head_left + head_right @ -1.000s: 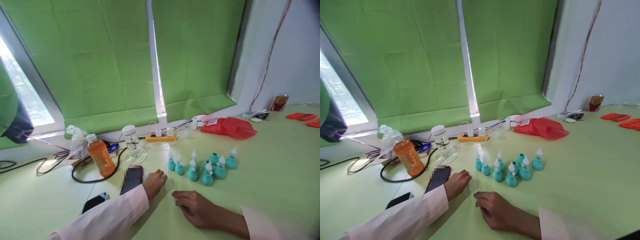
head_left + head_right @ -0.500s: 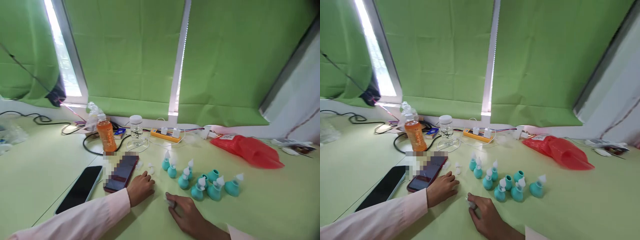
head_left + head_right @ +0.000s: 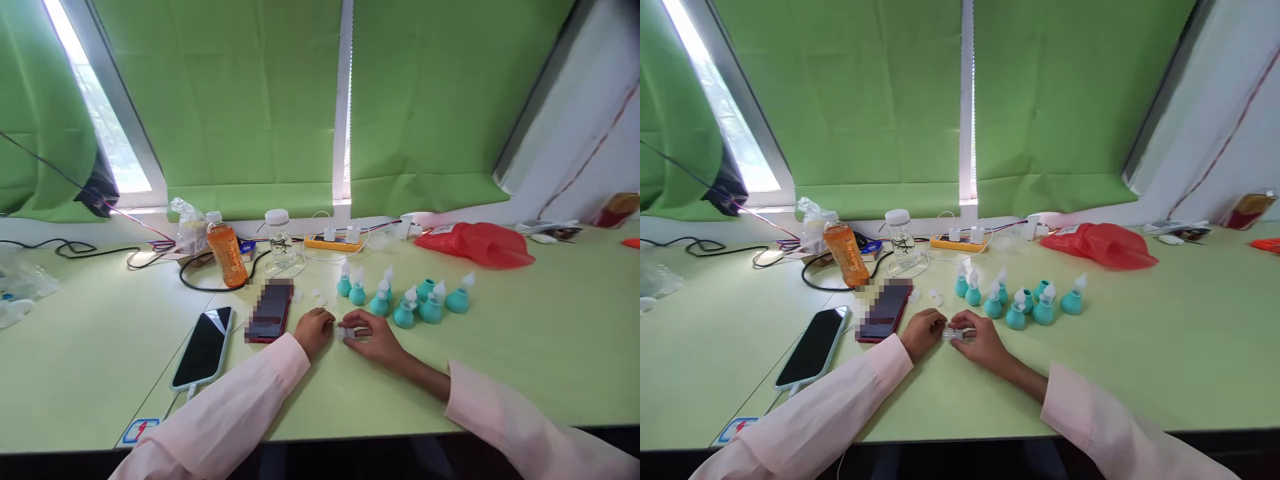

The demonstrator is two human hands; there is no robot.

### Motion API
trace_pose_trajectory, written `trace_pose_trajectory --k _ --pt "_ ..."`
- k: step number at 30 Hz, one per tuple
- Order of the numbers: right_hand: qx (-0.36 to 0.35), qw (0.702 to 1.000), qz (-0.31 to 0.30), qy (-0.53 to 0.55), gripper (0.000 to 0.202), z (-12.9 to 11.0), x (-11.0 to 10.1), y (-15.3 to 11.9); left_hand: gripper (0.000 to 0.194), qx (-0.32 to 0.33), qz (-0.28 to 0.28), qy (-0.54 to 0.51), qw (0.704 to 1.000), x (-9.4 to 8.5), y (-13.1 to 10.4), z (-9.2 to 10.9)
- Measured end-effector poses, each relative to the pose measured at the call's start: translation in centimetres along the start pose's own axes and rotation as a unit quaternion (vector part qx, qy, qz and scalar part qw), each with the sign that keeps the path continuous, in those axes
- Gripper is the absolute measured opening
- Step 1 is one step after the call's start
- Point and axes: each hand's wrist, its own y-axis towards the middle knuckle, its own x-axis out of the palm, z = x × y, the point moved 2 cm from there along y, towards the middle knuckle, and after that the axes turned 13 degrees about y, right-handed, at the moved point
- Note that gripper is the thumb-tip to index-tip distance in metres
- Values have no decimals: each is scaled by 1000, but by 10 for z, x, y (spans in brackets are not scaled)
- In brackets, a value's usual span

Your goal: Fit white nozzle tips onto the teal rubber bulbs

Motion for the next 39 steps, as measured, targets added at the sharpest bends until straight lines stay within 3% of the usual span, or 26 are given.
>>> trace_pose_trajectory --k 6,14,20,25,33,39 --pt "-37 998 -28 -41 20 -2 9 1 11 -71 98 -181 976 5 -9 -9" --pt "-40 994 -60 -88 26 -5 7 0 7 -62 69 -282 955 0 -14 2" --pt "-27 993 -46 -102 29 -4 5 1 9 -63 78 -278 955 1 -8 1" --pt "-30 989 -83 -117 31 -4 5 2 12 -58 90 -252 962 2 -7 -2" --pt "-31 986 -83 -143 30 -4 2 1 9 15 102 -209 972 -4 -10 5" --pt "-45 989 -72 -117 24 0 2 1 10 75 141 -175 972 -9 -13 10"
